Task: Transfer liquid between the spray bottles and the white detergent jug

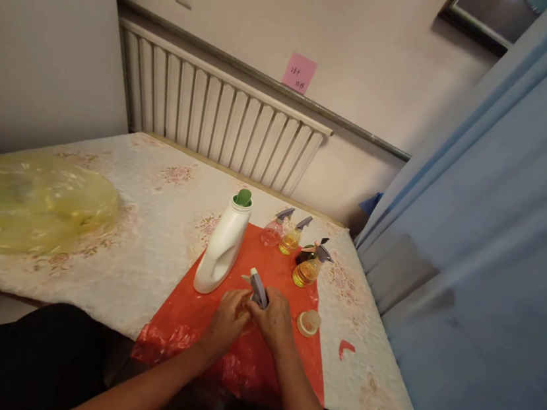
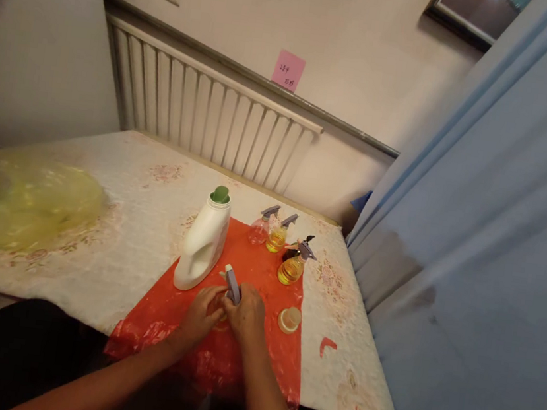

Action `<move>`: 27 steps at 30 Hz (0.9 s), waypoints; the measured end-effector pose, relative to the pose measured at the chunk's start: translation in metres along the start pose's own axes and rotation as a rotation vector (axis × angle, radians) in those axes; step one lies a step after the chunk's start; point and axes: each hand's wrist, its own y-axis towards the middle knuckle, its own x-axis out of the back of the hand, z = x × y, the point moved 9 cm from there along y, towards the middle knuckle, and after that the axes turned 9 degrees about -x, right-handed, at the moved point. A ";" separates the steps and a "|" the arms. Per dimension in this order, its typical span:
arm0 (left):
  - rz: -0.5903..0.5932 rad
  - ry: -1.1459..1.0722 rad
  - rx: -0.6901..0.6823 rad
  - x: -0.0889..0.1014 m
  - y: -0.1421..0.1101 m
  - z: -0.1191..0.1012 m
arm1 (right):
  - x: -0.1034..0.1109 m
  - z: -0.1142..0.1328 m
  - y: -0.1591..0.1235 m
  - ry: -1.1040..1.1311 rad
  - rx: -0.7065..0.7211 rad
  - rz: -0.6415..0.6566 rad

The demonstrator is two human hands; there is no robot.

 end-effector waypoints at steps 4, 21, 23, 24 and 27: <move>0.009 -0.016 -0.019 -0.007 0.006 -0.005 | -0.002 -0.004 -0.002 0.046 -0.030 -0.019; 0.054 -0.072 0.002 -0.010 0.005 -0.001 | -0.014 -0.016 0.000 0.517 0.079 0.359; 0.054 -0.076 0.004 -0.010 0.004 -0.001 | -0.015 -0.018 0.001 0.520 0.058 0.338; 0.053 -0.077 0.004 -0.009 0.003 -0.001 | -0.014 -0.019 0.002 0.518 0.047 0.321; 0.053 -0.083 0.003 -0.009 0.002 -0.003 | -0.013 -0.021 0.002 0.503 0.013 0.256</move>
